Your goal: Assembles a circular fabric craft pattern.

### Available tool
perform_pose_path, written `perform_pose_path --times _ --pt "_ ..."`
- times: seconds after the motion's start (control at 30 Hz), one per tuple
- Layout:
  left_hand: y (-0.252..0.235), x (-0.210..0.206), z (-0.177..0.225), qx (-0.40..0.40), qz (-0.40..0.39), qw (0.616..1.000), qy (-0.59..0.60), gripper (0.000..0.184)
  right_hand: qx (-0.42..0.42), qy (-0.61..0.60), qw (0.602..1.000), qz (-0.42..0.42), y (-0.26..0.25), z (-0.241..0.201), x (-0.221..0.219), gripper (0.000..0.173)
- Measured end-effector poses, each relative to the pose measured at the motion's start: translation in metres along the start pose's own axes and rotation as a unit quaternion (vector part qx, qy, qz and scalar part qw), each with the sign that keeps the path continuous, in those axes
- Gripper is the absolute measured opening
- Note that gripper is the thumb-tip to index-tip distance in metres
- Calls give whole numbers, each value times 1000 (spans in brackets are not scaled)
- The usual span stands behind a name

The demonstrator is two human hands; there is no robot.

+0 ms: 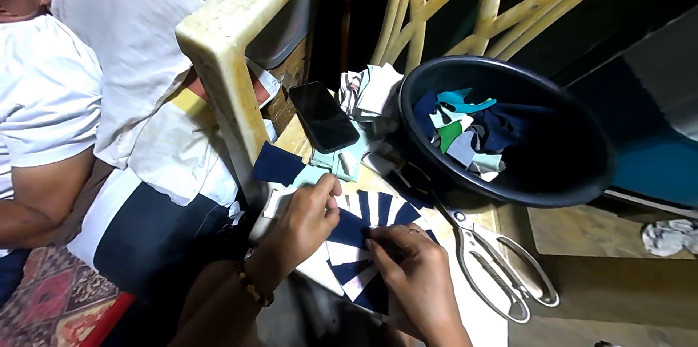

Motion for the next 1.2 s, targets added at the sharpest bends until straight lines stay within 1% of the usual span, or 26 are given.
perform_pose_path --times 0.13,0.2,0.27,0.37,0.47,0.53,0.57,0.67,0.77,0.87,0.97,1.03,1.07,1.13,1.2 --pt "3 18 -3 4 88 996 -9 18 6 2 1000 7 1 -1 1 16" --pt "6 23 -7 8 100 995 -9 15 5 0 1000 6 1 0 1 16" --pt "9 23 -7 -8 89 996 5 13 5 -2 1000 4 2 0 2 16" --pt "10 16 0 -76 57 995 25 12 3 1 1000 3 2 1 2 16" --pt "9 4 9 -129 -29 991 26 11 4 3 1000 2 2 0 1 16" --pt "10 -4 12 -132 -82 988 11 13 9 8 1000 1 2 -1 1 16" --pt "11 -6 13 -132 -96 987 4 14 13 12 1000 0 2 -2 1 16" --pt "10 -8 14 -127 -117 985 -11 15 29 45 999 -6 3 -6 -1 15" --pt "10 -9 15 -130 -124 984 -16 15 52 92 994 13 4 -13 2 13" --pt "10 -8 17 -142 -119 982 -23 14 103 72 991 49 7 -24 5 16" --pt "12 -7 20 -153 -116 981 -37 14 134 42 990 32 11 -29 -4 19" --pt "13 0 20 -164 -85 982 -42 13 131 55 990 14 11 -27 -12 18" --pt "15 9 17 -163 -48 984 -47 12 133 62 989 11 11 -26 -13 18" --pt "19 39 6 -136 64 987 -63 11 139 77 987 10 9 -25 -14 19" --pt "28 70 -10 -76 175 979 -76 11 140 84 987 5 9 -25 -13 19"
Point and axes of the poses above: each hand's wrist, its own y-axis away from the middle knuckle, its own x-axis out of the back of the hand, z = x × y, the point moved 9 cm from there along -y, towards the middle knuckle, and after that the axes turned 14 degrees about -x, right-handed, at the moved point
